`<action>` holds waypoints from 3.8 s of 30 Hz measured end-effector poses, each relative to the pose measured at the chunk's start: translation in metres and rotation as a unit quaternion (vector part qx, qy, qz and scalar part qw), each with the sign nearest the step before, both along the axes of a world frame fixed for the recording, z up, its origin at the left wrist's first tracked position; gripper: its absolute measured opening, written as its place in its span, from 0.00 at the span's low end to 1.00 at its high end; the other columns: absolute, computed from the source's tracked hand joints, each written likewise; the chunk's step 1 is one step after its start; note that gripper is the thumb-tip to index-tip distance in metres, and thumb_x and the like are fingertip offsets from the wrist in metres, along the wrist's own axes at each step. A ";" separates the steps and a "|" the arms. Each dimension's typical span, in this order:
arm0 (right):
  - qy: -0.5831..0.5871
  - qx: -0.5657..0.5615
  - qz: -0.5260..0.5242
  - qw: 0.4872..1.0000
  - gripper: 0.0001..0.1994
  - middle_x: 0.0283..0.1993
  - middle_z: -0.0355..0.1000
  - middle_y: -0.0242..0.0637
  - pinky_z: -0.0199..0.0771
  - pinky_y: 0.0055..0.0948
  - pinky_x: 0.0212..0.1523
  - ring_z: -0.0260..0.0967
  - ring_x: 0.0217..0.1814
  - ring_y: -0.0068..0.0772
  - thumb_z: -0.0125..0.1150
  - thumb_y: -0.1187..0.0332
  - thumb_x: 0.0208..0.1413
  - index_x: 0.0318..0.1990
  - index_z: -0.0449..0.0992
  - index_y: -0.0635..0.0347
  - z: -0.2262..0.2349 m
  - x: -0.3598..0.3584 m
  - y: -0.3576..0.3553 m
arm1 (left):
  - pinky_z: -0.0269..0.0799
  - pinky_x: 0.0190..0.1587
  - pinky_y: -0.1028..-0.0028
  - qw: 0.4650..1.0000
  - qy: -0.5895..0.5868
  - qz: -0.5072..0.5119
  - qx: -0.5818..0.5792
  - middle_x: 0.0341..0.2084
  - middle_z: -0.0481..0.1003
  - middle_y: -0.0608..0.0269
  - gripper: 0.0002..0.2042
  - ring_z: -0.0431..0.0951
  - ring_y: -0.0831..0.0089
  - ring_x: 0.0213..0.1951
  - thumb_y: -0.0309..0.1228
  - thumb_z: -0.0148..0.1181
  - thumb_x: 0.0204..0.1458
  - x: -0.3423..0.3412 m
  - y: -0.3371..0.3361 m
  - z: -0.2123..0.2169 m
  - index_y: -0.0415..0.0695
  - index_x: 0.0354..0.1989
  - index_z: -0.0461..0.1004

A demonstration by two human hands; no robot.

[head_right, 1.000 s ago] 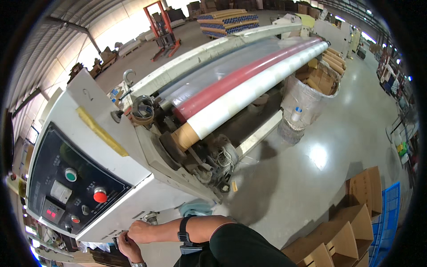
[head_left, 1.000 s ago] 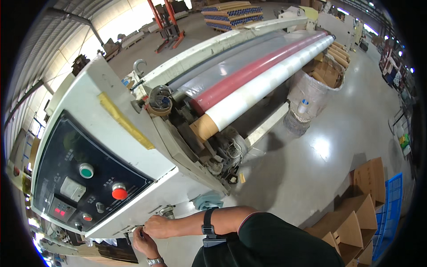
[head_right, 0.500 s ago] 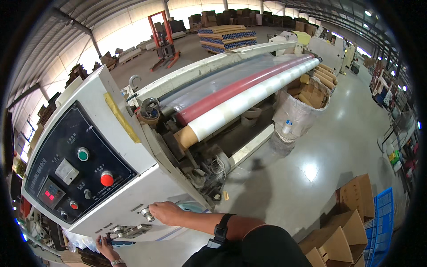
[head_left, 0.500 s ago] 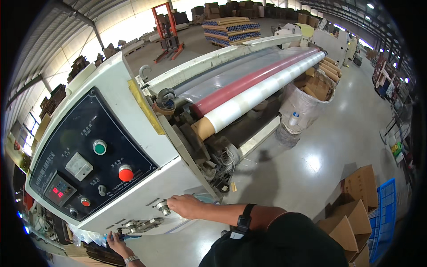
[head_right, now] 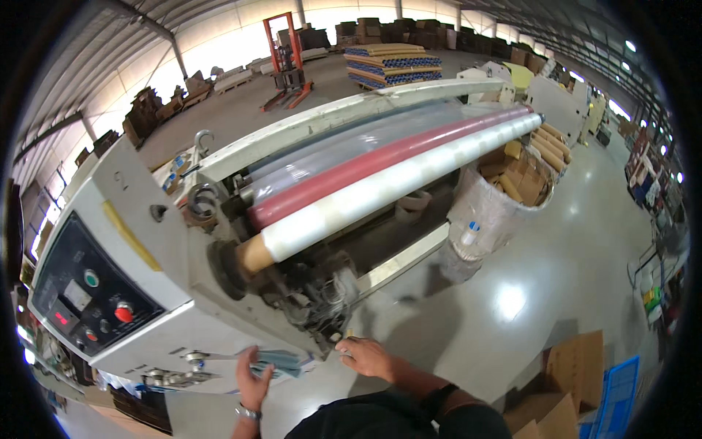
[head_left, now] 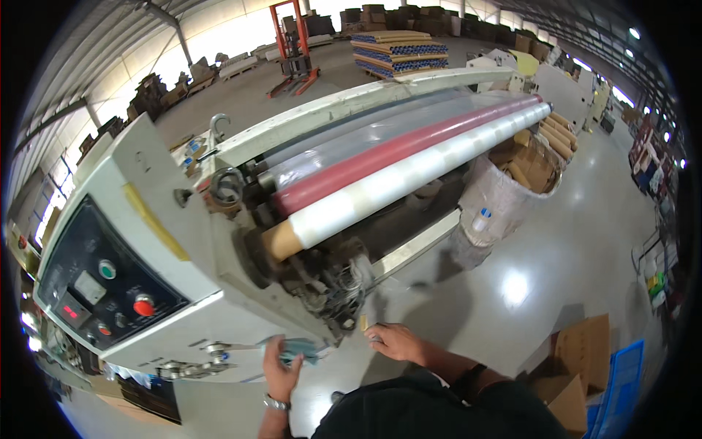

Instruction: Operating an industrial slitting and rewinding machine to process plastic film rolls, including changing out finished rolls and starting new ones.

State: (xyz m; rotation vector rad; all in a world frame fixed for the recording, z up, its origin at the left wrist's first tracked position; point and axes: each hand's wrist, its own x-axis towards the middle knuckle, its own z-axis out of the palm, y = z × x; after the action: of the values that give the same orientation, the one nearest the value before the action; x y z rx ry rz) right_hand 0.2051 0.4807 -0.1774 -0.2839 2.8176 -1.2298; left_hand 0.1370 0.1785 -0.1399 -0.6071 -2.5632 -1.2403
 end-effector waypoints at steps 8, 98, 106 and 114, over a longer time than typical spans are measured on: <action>0.032 -0.032 -0.125 0.991 0.12 0.39 0.74 0.41 0.72 0.35 0.36 0.73 0.35 0.41 0.59 0.65 0.52 0.43 0.73 0.58 0.020 0.021 0.199 | 0.56 0.59 0.55 0.949 0.219 -0.047 -0.223 0.54 0.63 0.46 0.45 0.62 0.50 0.57 0.33 0.76 0.24 -0.146 0.270 0.131 0.46 0.59 0.60; 0.209 0.199 0.457 0.841 0.07 0.26 0.74 0.48 0.74 0.44 0.33 0.74 0.31 0.46 0.54 0.73 0.44 0.22 0.77 0.62 0.166 -0.405 0.434 | 0.68 0.33 0.68 0.931 -0.113 0.330 -0.109 0.22 0.74 0.55 0.08 0.71 0.70 0.25 0.24 0.50 0.41 -0.299 0.174 0.078 0.34 0.28 0.73; 0.084 0.440 0.360 0.818 0.04 0.26 0.70 0.39 0.74 0.37 0.35 0.73 0.32 0.41 0.52 0.72 0.47 0.26 0.74 0.55 0.192 -0.373 0.821 | 0.62 0.55 0.69 0.849 0.101 0.490 -0.171 0.47 0.73 0.60 0.15 0.71 0.67 0.49 0.33 0.53 0.56 -0.241 0.363 0.057 0.38 0.49 0.70; 0.046 0.508 0.342 0.789 0.02 0.28 0.71 0.36 0.73 0.35 0.34 0.73 0.31 0.39 0.54 0.73 0.45 0.26 0.73 0.55 0.209 -0.365 1.062 | 0.64 0.50 0.71 0.915 -0.008 0.397 -0.065 0.39 0.73 0.60 0.11 0.72 0.70 0.45 0.28 0.53 0.56 -0.246 0.724 0.077 0.37 0.44 0.71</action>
State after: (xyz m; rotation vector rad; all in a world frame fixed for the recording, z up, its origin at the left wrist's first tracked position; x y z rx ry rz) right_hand -0.1602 1.5424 0.0317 -1.1104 2.5460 0.4639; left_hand -0.1087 0.9023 -0.0630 0.4175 -2.4775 -0.7779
